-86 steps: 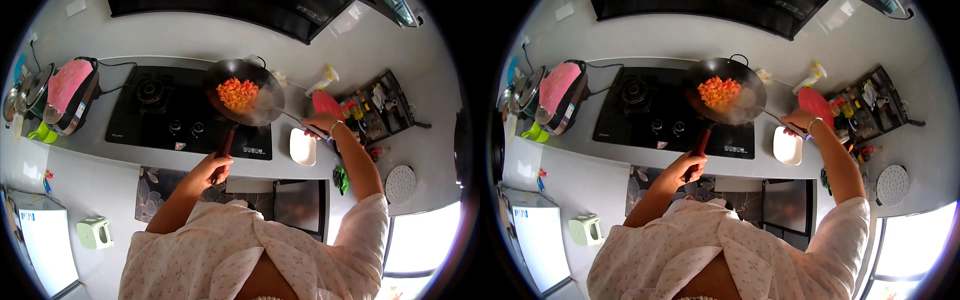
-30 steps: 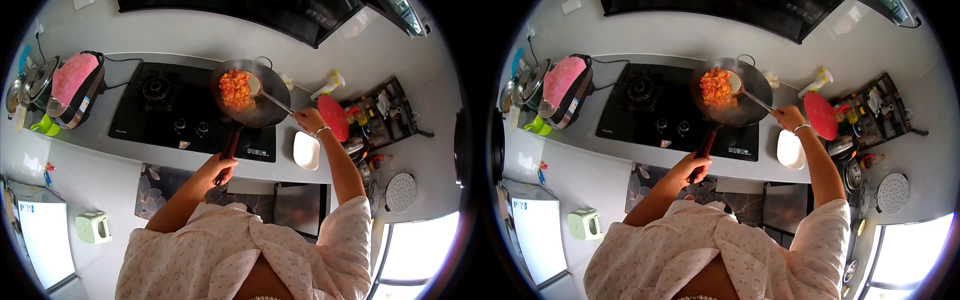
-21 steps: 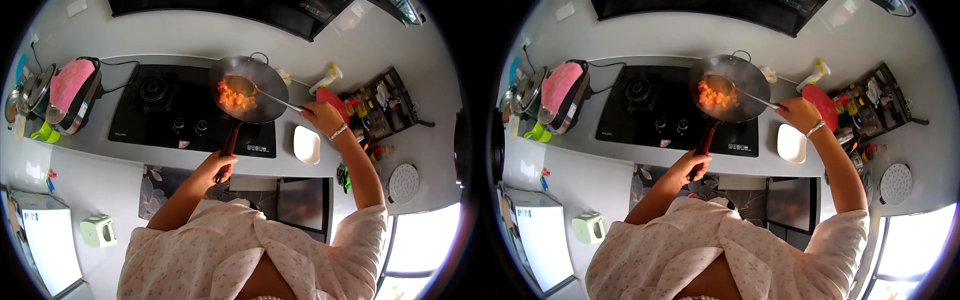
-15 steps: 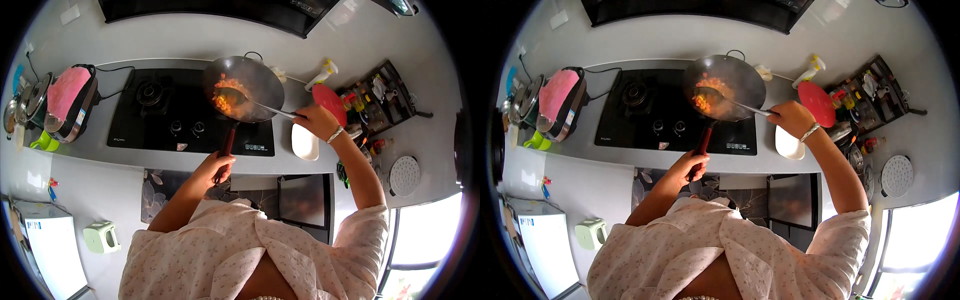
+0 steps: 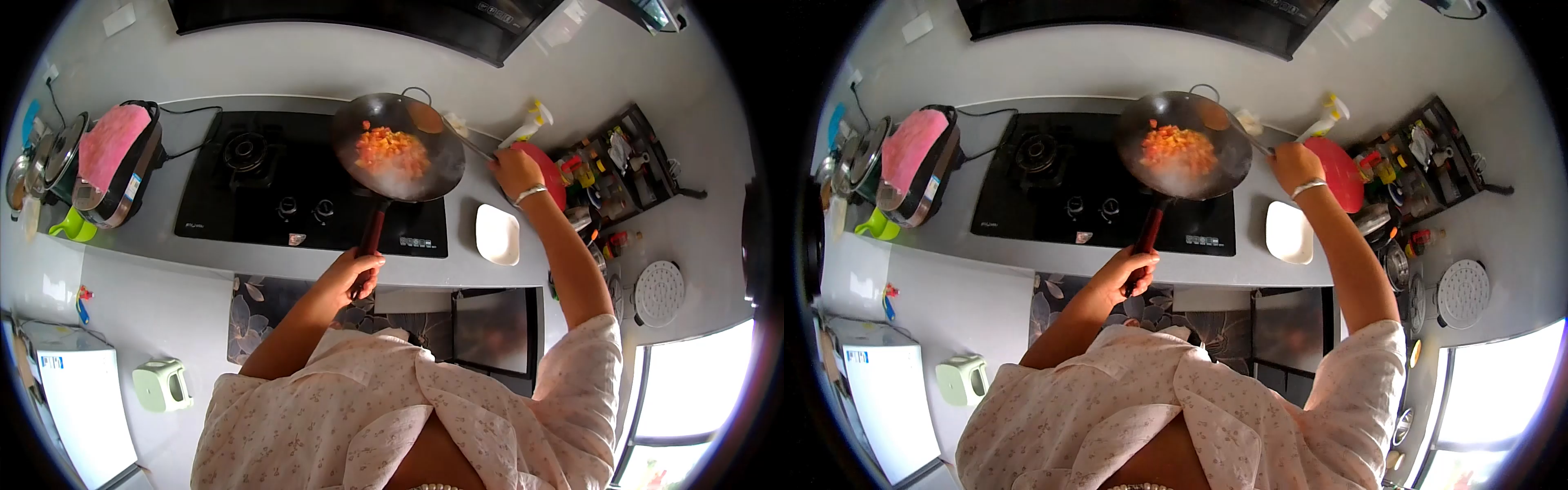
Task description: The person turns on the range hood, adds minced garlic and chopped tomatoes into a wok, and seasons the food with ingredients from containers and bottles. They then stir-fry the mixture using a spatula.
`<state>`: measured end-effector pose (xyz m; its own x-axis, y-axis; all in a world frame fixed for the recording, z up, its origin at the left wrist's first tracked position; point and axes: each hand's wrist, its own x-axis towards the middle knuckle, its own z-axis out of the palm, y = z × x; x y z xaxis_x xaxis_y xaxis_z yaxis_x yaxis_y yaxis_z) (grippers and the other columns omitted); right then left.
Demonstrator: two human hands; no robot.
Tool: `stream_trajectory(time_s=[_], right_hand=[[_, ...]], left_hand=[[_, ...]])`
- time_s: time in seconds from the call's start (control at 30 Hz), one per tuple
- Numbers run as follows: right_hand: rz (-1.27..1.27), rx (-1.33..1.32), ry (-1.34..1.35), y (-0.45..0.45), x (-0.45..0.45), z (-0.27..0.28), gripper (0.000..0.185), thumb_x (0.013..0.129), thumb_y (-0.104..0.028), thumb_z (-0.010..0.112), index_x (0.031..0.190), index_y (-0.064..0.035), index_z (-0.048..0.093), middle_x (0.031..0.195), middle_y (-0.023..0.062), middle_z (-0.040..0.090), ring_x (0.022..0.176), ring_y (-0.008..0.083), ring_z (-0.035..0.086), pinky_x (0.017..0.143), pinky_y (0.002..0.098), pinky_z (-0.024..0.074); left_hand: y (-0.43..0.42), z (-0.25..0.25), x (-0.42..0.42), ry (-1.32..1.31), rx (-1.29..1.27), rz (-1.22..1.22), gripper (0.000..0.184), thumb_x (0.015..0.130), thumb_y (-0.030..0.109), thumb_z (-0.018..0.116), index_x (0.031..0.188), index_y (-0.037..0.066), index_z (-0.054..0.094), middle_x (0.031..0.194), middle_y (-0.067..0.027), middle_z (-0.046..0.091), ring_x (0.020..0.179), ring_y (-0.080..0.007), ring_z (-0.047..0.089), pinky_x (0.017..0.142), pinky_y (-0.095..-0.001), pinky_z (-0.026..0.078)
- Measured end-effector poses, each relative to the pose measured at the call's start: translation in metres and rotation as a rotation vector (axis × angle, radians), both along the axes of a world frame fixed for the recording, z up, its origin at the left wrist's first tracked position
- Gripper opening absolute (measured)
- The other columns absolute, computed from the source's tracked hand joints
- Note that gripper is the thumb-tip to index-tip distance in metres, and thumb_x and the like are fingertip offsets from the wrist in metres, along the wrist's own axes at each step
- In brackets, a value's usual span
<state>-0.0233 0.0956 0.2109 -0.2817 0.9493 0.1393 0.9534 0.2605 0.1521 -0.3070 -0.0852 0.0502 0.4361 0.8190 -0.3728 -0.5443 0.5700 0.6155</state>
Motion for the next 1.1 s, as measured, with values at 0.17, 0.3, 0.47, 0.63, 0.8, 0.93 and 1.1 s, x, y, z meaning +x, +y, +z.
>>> stream_trajectory(time_s=[0.17,0.3,0.47,0.63,0.8,0.93,1.1], right_hand=[[0.088,0.035,-0.121,0.022,-0.048,-0.029,0.020,0.083,-0.019,0.056,0.080,-0.0041,0.068,0.087,0.0186,0.068,0.080,0.0349,0.067,0.069,0.0440,0.0554],[0.297,0.055,-0.240,-0.006,-0.072,-0.012,0.014,0.081,-0.010,0.056,0.087,-0.0056,0.067,0.089,0.0135,0.066,0.084,0.0282,0.067,0.069,0.0390,0.0560],[0.471,0.120,-0.251,-0.034,-0.031,0.002,0.016,0.079,-0.011,0.059,0.094,-0.0081,0.065,0.086,0.0062,0.060,0.087,0.0219,0.064,0.066,0.0342,0.0552],[0.561,0.237,-0.343,-0.065,0.005,0.027,0.019,0.079,-0.012,0.059,0.098,-0.0096,0.065,0.085,0.0028,0.058,0.088,0.0182,0.062,0.066,0.0294,0.0538],[0.411,0.124,-0.326,-0.109,0.008,0.070,0.026,0.074,-0.016,0.069,0.099,-0.0111,0.065,0.087,0.0037,0.059,0.081,0.0203,0.063,0.067,0.0316,0.0536],[0.306,-0.038,-0.280,-0.120,-0.001,0.063,0.013,0.079,-0.016,0.062,0.090,-0.0107,0.066,0.082,0.0052,0.061,0.081,0.0213,0.064,0.066,0.0338,0.0538],[0.310,0.102,-0.337,-0.086,-0.014,-0.006,0.012,0.081,-0.019,0.062,0.089,-0.0101,0.064,0.084,0.0074,0.062,0.083,0.0244,0.065,0.068,0.0346,0.0548]], left_hand=[[0.001,-0.002,-0.001,-0.015,-0.009,-0.028,0.020,0.085,0.019,0.065,0.092,0.007,0.050,0.065,-0.0014,0.049,0.043,-0.0102,0.044,0.034,-0.0239,0.033],[-0.001,-0.002,-0.002,-0.017,-0.011,-0.022,0.020,0.086,0.019,0.065,0.091,0.007,0.050,0.064,-0.0018,0.049,0.043,-0.0106,0.044,0.034,-0.0241,0.033],[0.000,0.001,0.000,-0.012,-0.018,-0.016,0.019,0.086,0.018,0.065,0.089,0.007,0.050,0.063,-0.0020,0.049,0.039,-0.0109,0.042,0.033,-0.0244,0.032],[0.000,0.003,0.000,-0.011,-0.011,-0.029,0.020,0.086,0.019,0.064,0.089,0.007,0.049,0.063,-0.0016,0.049,0.039,-0.0101,0.042,0.033,-0.0241,0.032],[0.000,0.008,0.001,-0.037,-0.013,-0.014,0.019,0.085,0.016,0.066,0.086,0.007,0.049,0.062,-0.0004,0.049,0.042,-0.0091,0.046,0.033,-0.0239,0.034],[0.000,0.003,0.002,-0.049,-0.003,0.003,0.019,0.084,0.016,0.067,0.086,0.007,0.049,0.063,-0.0004,0.050,0.042,-0.0091,0.046,0.033,-0.0238,0.034],[0.001,-0.002,0.004,-0.022,0.017,0.003,0.020,0.086,0.019,0.065,0.086,0.008,0.049,0.063,-0.0009,0.049,0.041,-0.0100,0.044,0.032,-0.0236,0.033]])
